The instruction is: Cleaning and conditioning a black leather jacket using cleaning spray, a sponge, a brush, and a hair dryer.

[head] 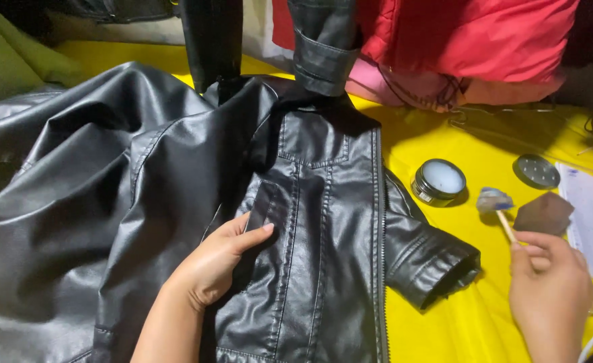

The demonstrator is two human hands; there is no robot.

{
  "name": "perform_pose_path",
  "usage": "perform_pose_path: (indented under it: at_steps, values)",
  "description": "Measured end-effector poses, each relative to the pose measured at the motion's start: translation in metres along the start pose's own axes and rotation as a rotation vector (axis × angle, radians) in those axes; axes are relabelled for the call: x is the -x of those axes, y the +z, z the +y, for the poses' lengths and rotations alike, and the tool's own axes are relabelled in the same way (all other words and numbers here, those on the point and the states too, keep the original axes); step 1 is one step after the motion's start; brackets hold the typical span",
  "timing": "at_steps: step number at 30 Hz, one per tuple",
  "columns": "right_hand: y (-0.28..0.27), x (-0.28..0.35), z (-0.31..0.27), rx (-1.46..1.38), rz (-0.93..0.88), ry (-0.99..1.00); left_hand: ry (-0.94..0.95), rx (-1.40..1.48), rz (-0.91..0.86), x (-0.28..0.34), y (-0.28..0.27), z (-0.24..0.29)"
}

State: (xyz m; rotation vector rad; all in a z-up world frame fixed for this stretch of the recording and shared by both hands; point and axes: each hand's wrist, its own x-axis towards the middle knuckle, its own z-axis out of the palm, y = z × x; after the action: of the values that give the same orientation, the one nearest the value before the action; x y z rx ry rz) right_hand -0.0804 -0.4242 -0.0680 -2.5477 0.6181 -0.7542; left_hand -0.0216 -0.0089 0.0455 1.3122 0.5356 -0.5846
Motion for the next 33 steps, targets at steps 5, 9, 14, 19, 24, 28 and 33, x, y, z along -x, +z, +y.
perform_pose_path:
  at_steps: [5,9,14,19,24,28,33]
  values:
    - [-0.025,0.037,-0.066,-0.255,0.194,-0.125,0.043,0.093,-0.054,-0.007,-0.003,-0.007]
    - [-0.040,0.079,-0.150,-0.377,0.020,-0.089,-0.064,-0.055,0.123,-0.016,-0.002,-0.010]
    - [-0.014,0.100,-0.185,-0.360,-0.483,-0.410,-0.037,0.078,0.030,0.004,0.007,0.003]
    - [0.001,0.074,-0.196,-0.302,-0.494,-0.323,-0.055,0.138,0.023,0.006,0.005,0.005]
    - [0.005,0.085,-0.205,-0.384,-0.623,-0.392,-0.015,-0.018,0.001,-0.020,-0.010,-0.010]
    - [0.012,0.077,-0.202,-0.358,-0.594,-0.284,-0.002,-0.089,0.009,-0.025,-0.011,-0.011]
    - [0.015,0.082,-0.204,-0.385,-0.657,-0.394,0.023,0.003,-0.024,-0.014,-0.006,-0.003]
